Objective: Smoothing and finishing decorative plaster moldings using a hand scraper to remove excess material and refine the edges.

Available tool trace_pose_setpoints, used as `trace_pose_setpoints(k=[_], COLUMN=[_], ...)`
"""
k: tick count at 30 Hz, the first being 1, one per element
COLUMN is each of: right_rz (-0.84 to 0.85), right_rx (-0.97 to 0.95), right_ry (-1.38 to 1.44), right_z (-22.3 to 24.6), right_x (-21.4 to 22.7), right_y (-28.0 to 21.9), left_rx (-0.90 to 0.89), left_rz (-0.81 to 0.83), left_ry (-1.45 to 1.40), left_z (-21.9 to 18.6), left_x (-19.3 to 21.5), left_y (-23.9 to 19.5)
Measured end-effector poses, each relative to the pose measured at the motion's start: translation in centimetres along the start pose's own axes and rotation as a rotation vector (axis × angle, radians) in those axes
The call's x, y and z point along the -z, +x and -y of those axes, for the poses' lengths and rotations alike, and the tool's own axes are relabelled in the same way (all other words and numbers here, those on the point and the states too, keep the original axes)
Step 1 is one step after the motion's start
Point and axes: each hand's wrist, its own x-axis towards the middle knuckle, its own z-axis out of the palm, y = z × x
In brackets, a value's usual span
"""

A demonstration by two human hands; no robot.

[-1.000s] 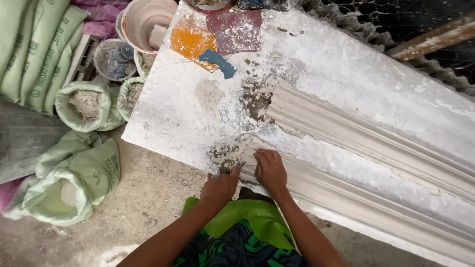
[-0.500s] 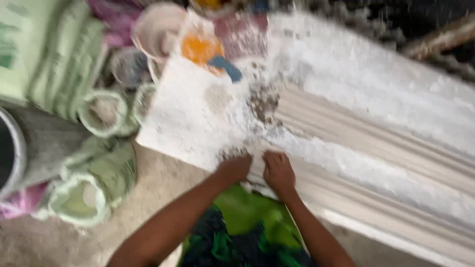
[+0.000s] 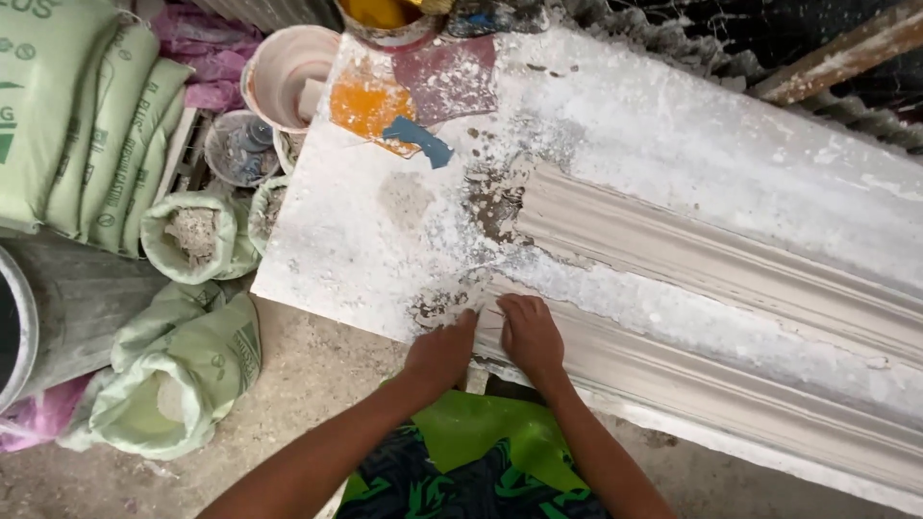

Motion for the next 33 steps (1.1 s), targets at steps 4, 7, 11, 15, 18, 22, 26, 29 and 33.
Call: trace_pose_setpoints(k=[4,7,11,15,18,22,26,29,33], right_rz=[0.018,0.014,0.016,0.023,0.034,-0.006,-0.023,-0.017,-0.028], right_rx=[-0.019,0.014,0.067,0.114,0.023,0.043,0.035,0.027,0.015], right_ry=[0.006,-0.036,-0.127,-0.161,-0.126,-0.083,-0.072,-0.038,-0.021], right_z=[0.3,0.1,0.2,0.9,0.5,0.5,0.4,0.4,0.5], right_x=[0.4,-0.2,0.2,1.7,0.0,0.7,0.3,0.6,0.2], right_y=[0.2,-0.1,1.0,1.5,0.6,0.5,0.2,0.6,0.3], left_rx=[-0.003,0.025,0.086,-0.067,-0.089,-0.191,-0.041,0.006,-0.042], left_rz=[0.068,0.114,0.199,0.292,0.489,0.946,0.209,0.049,-0.168], left_ry=[0.011,-0.063,-0.175,0.081,0.149,0.667,-0.062,-0.128,0.041], left_z=[-0.5,-1.1,-2.3,-2.9,3.1,2.2,1.3,2.7,4.4], left_x=[0.8,0.8,3.3,3.1,-1.9,2.5,1.0,-4.5,-9.7], left_y=[1.2,2.9,3.5,6.2,17.4,15.2,2.7,0.6,2.1])
